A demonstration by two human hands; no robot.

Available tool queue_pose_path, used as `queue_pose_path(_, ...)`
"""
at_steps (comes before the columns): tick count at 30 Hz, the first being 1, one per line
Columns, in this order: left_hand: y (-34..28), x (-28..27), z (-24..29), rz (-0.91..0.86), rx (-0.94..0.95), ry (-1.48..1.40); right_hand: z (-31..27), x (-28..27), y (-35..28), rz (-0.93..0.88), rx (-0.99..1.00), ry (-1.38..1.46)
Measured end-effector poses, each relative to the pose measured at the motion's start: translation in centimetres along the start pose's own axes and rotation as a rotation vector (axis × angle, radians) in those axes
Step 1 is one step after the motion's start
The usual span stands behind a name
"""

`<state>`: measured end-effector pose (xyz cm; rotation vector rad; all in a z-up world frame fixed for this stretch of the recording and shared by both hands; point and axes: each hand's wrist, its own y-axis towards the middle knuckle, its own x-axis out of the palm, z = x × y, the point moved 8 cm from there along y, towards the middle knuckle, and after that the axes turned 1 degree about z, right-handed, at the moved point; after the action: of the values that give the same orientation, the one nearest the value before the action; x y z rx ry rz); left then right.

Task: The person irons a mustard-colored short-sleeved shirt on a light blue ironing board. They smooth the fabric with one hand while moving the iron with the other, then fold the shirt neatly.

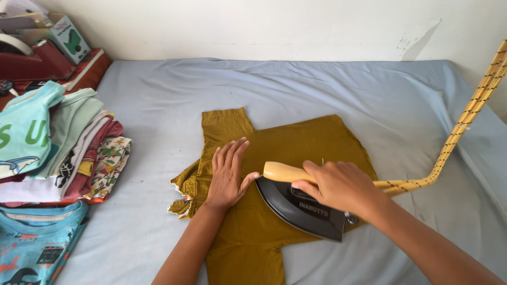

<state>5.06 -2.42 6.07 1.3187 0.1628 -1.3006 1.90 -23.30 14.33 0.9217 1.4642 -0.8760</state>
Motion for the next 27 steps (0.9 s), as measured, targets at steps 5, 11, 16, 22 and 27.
queue_pose_path(5,0.2,0.7,1.9,-0.149,0.173,-0.074,2.7,0.1,-2.1,0.067,0.159,-0.15)
queue_pose_path(11,-0.1,1.6,1.7,-0.238,0.171,-0.102,9.6,0.0,-0.1,0.146,0.413,-0.276)
queue_pose_path(16,0.2,1.9,1.8,-0.236,0.145,-0.088,15.8,0.1,2.0,0.155,0.596,-0.169)
queue_pose_path(22,2.2,3.6,2.6,-0.48,-0.092,0.06,16.1,0.3,-0.1,0.084,0.503,-0.068)
queue_pose_path(27,3.9,9.4,2.7,-0.606,-0.132,0.315,13.0,0.7,-5.3,-0.008,0.481,-0.091)
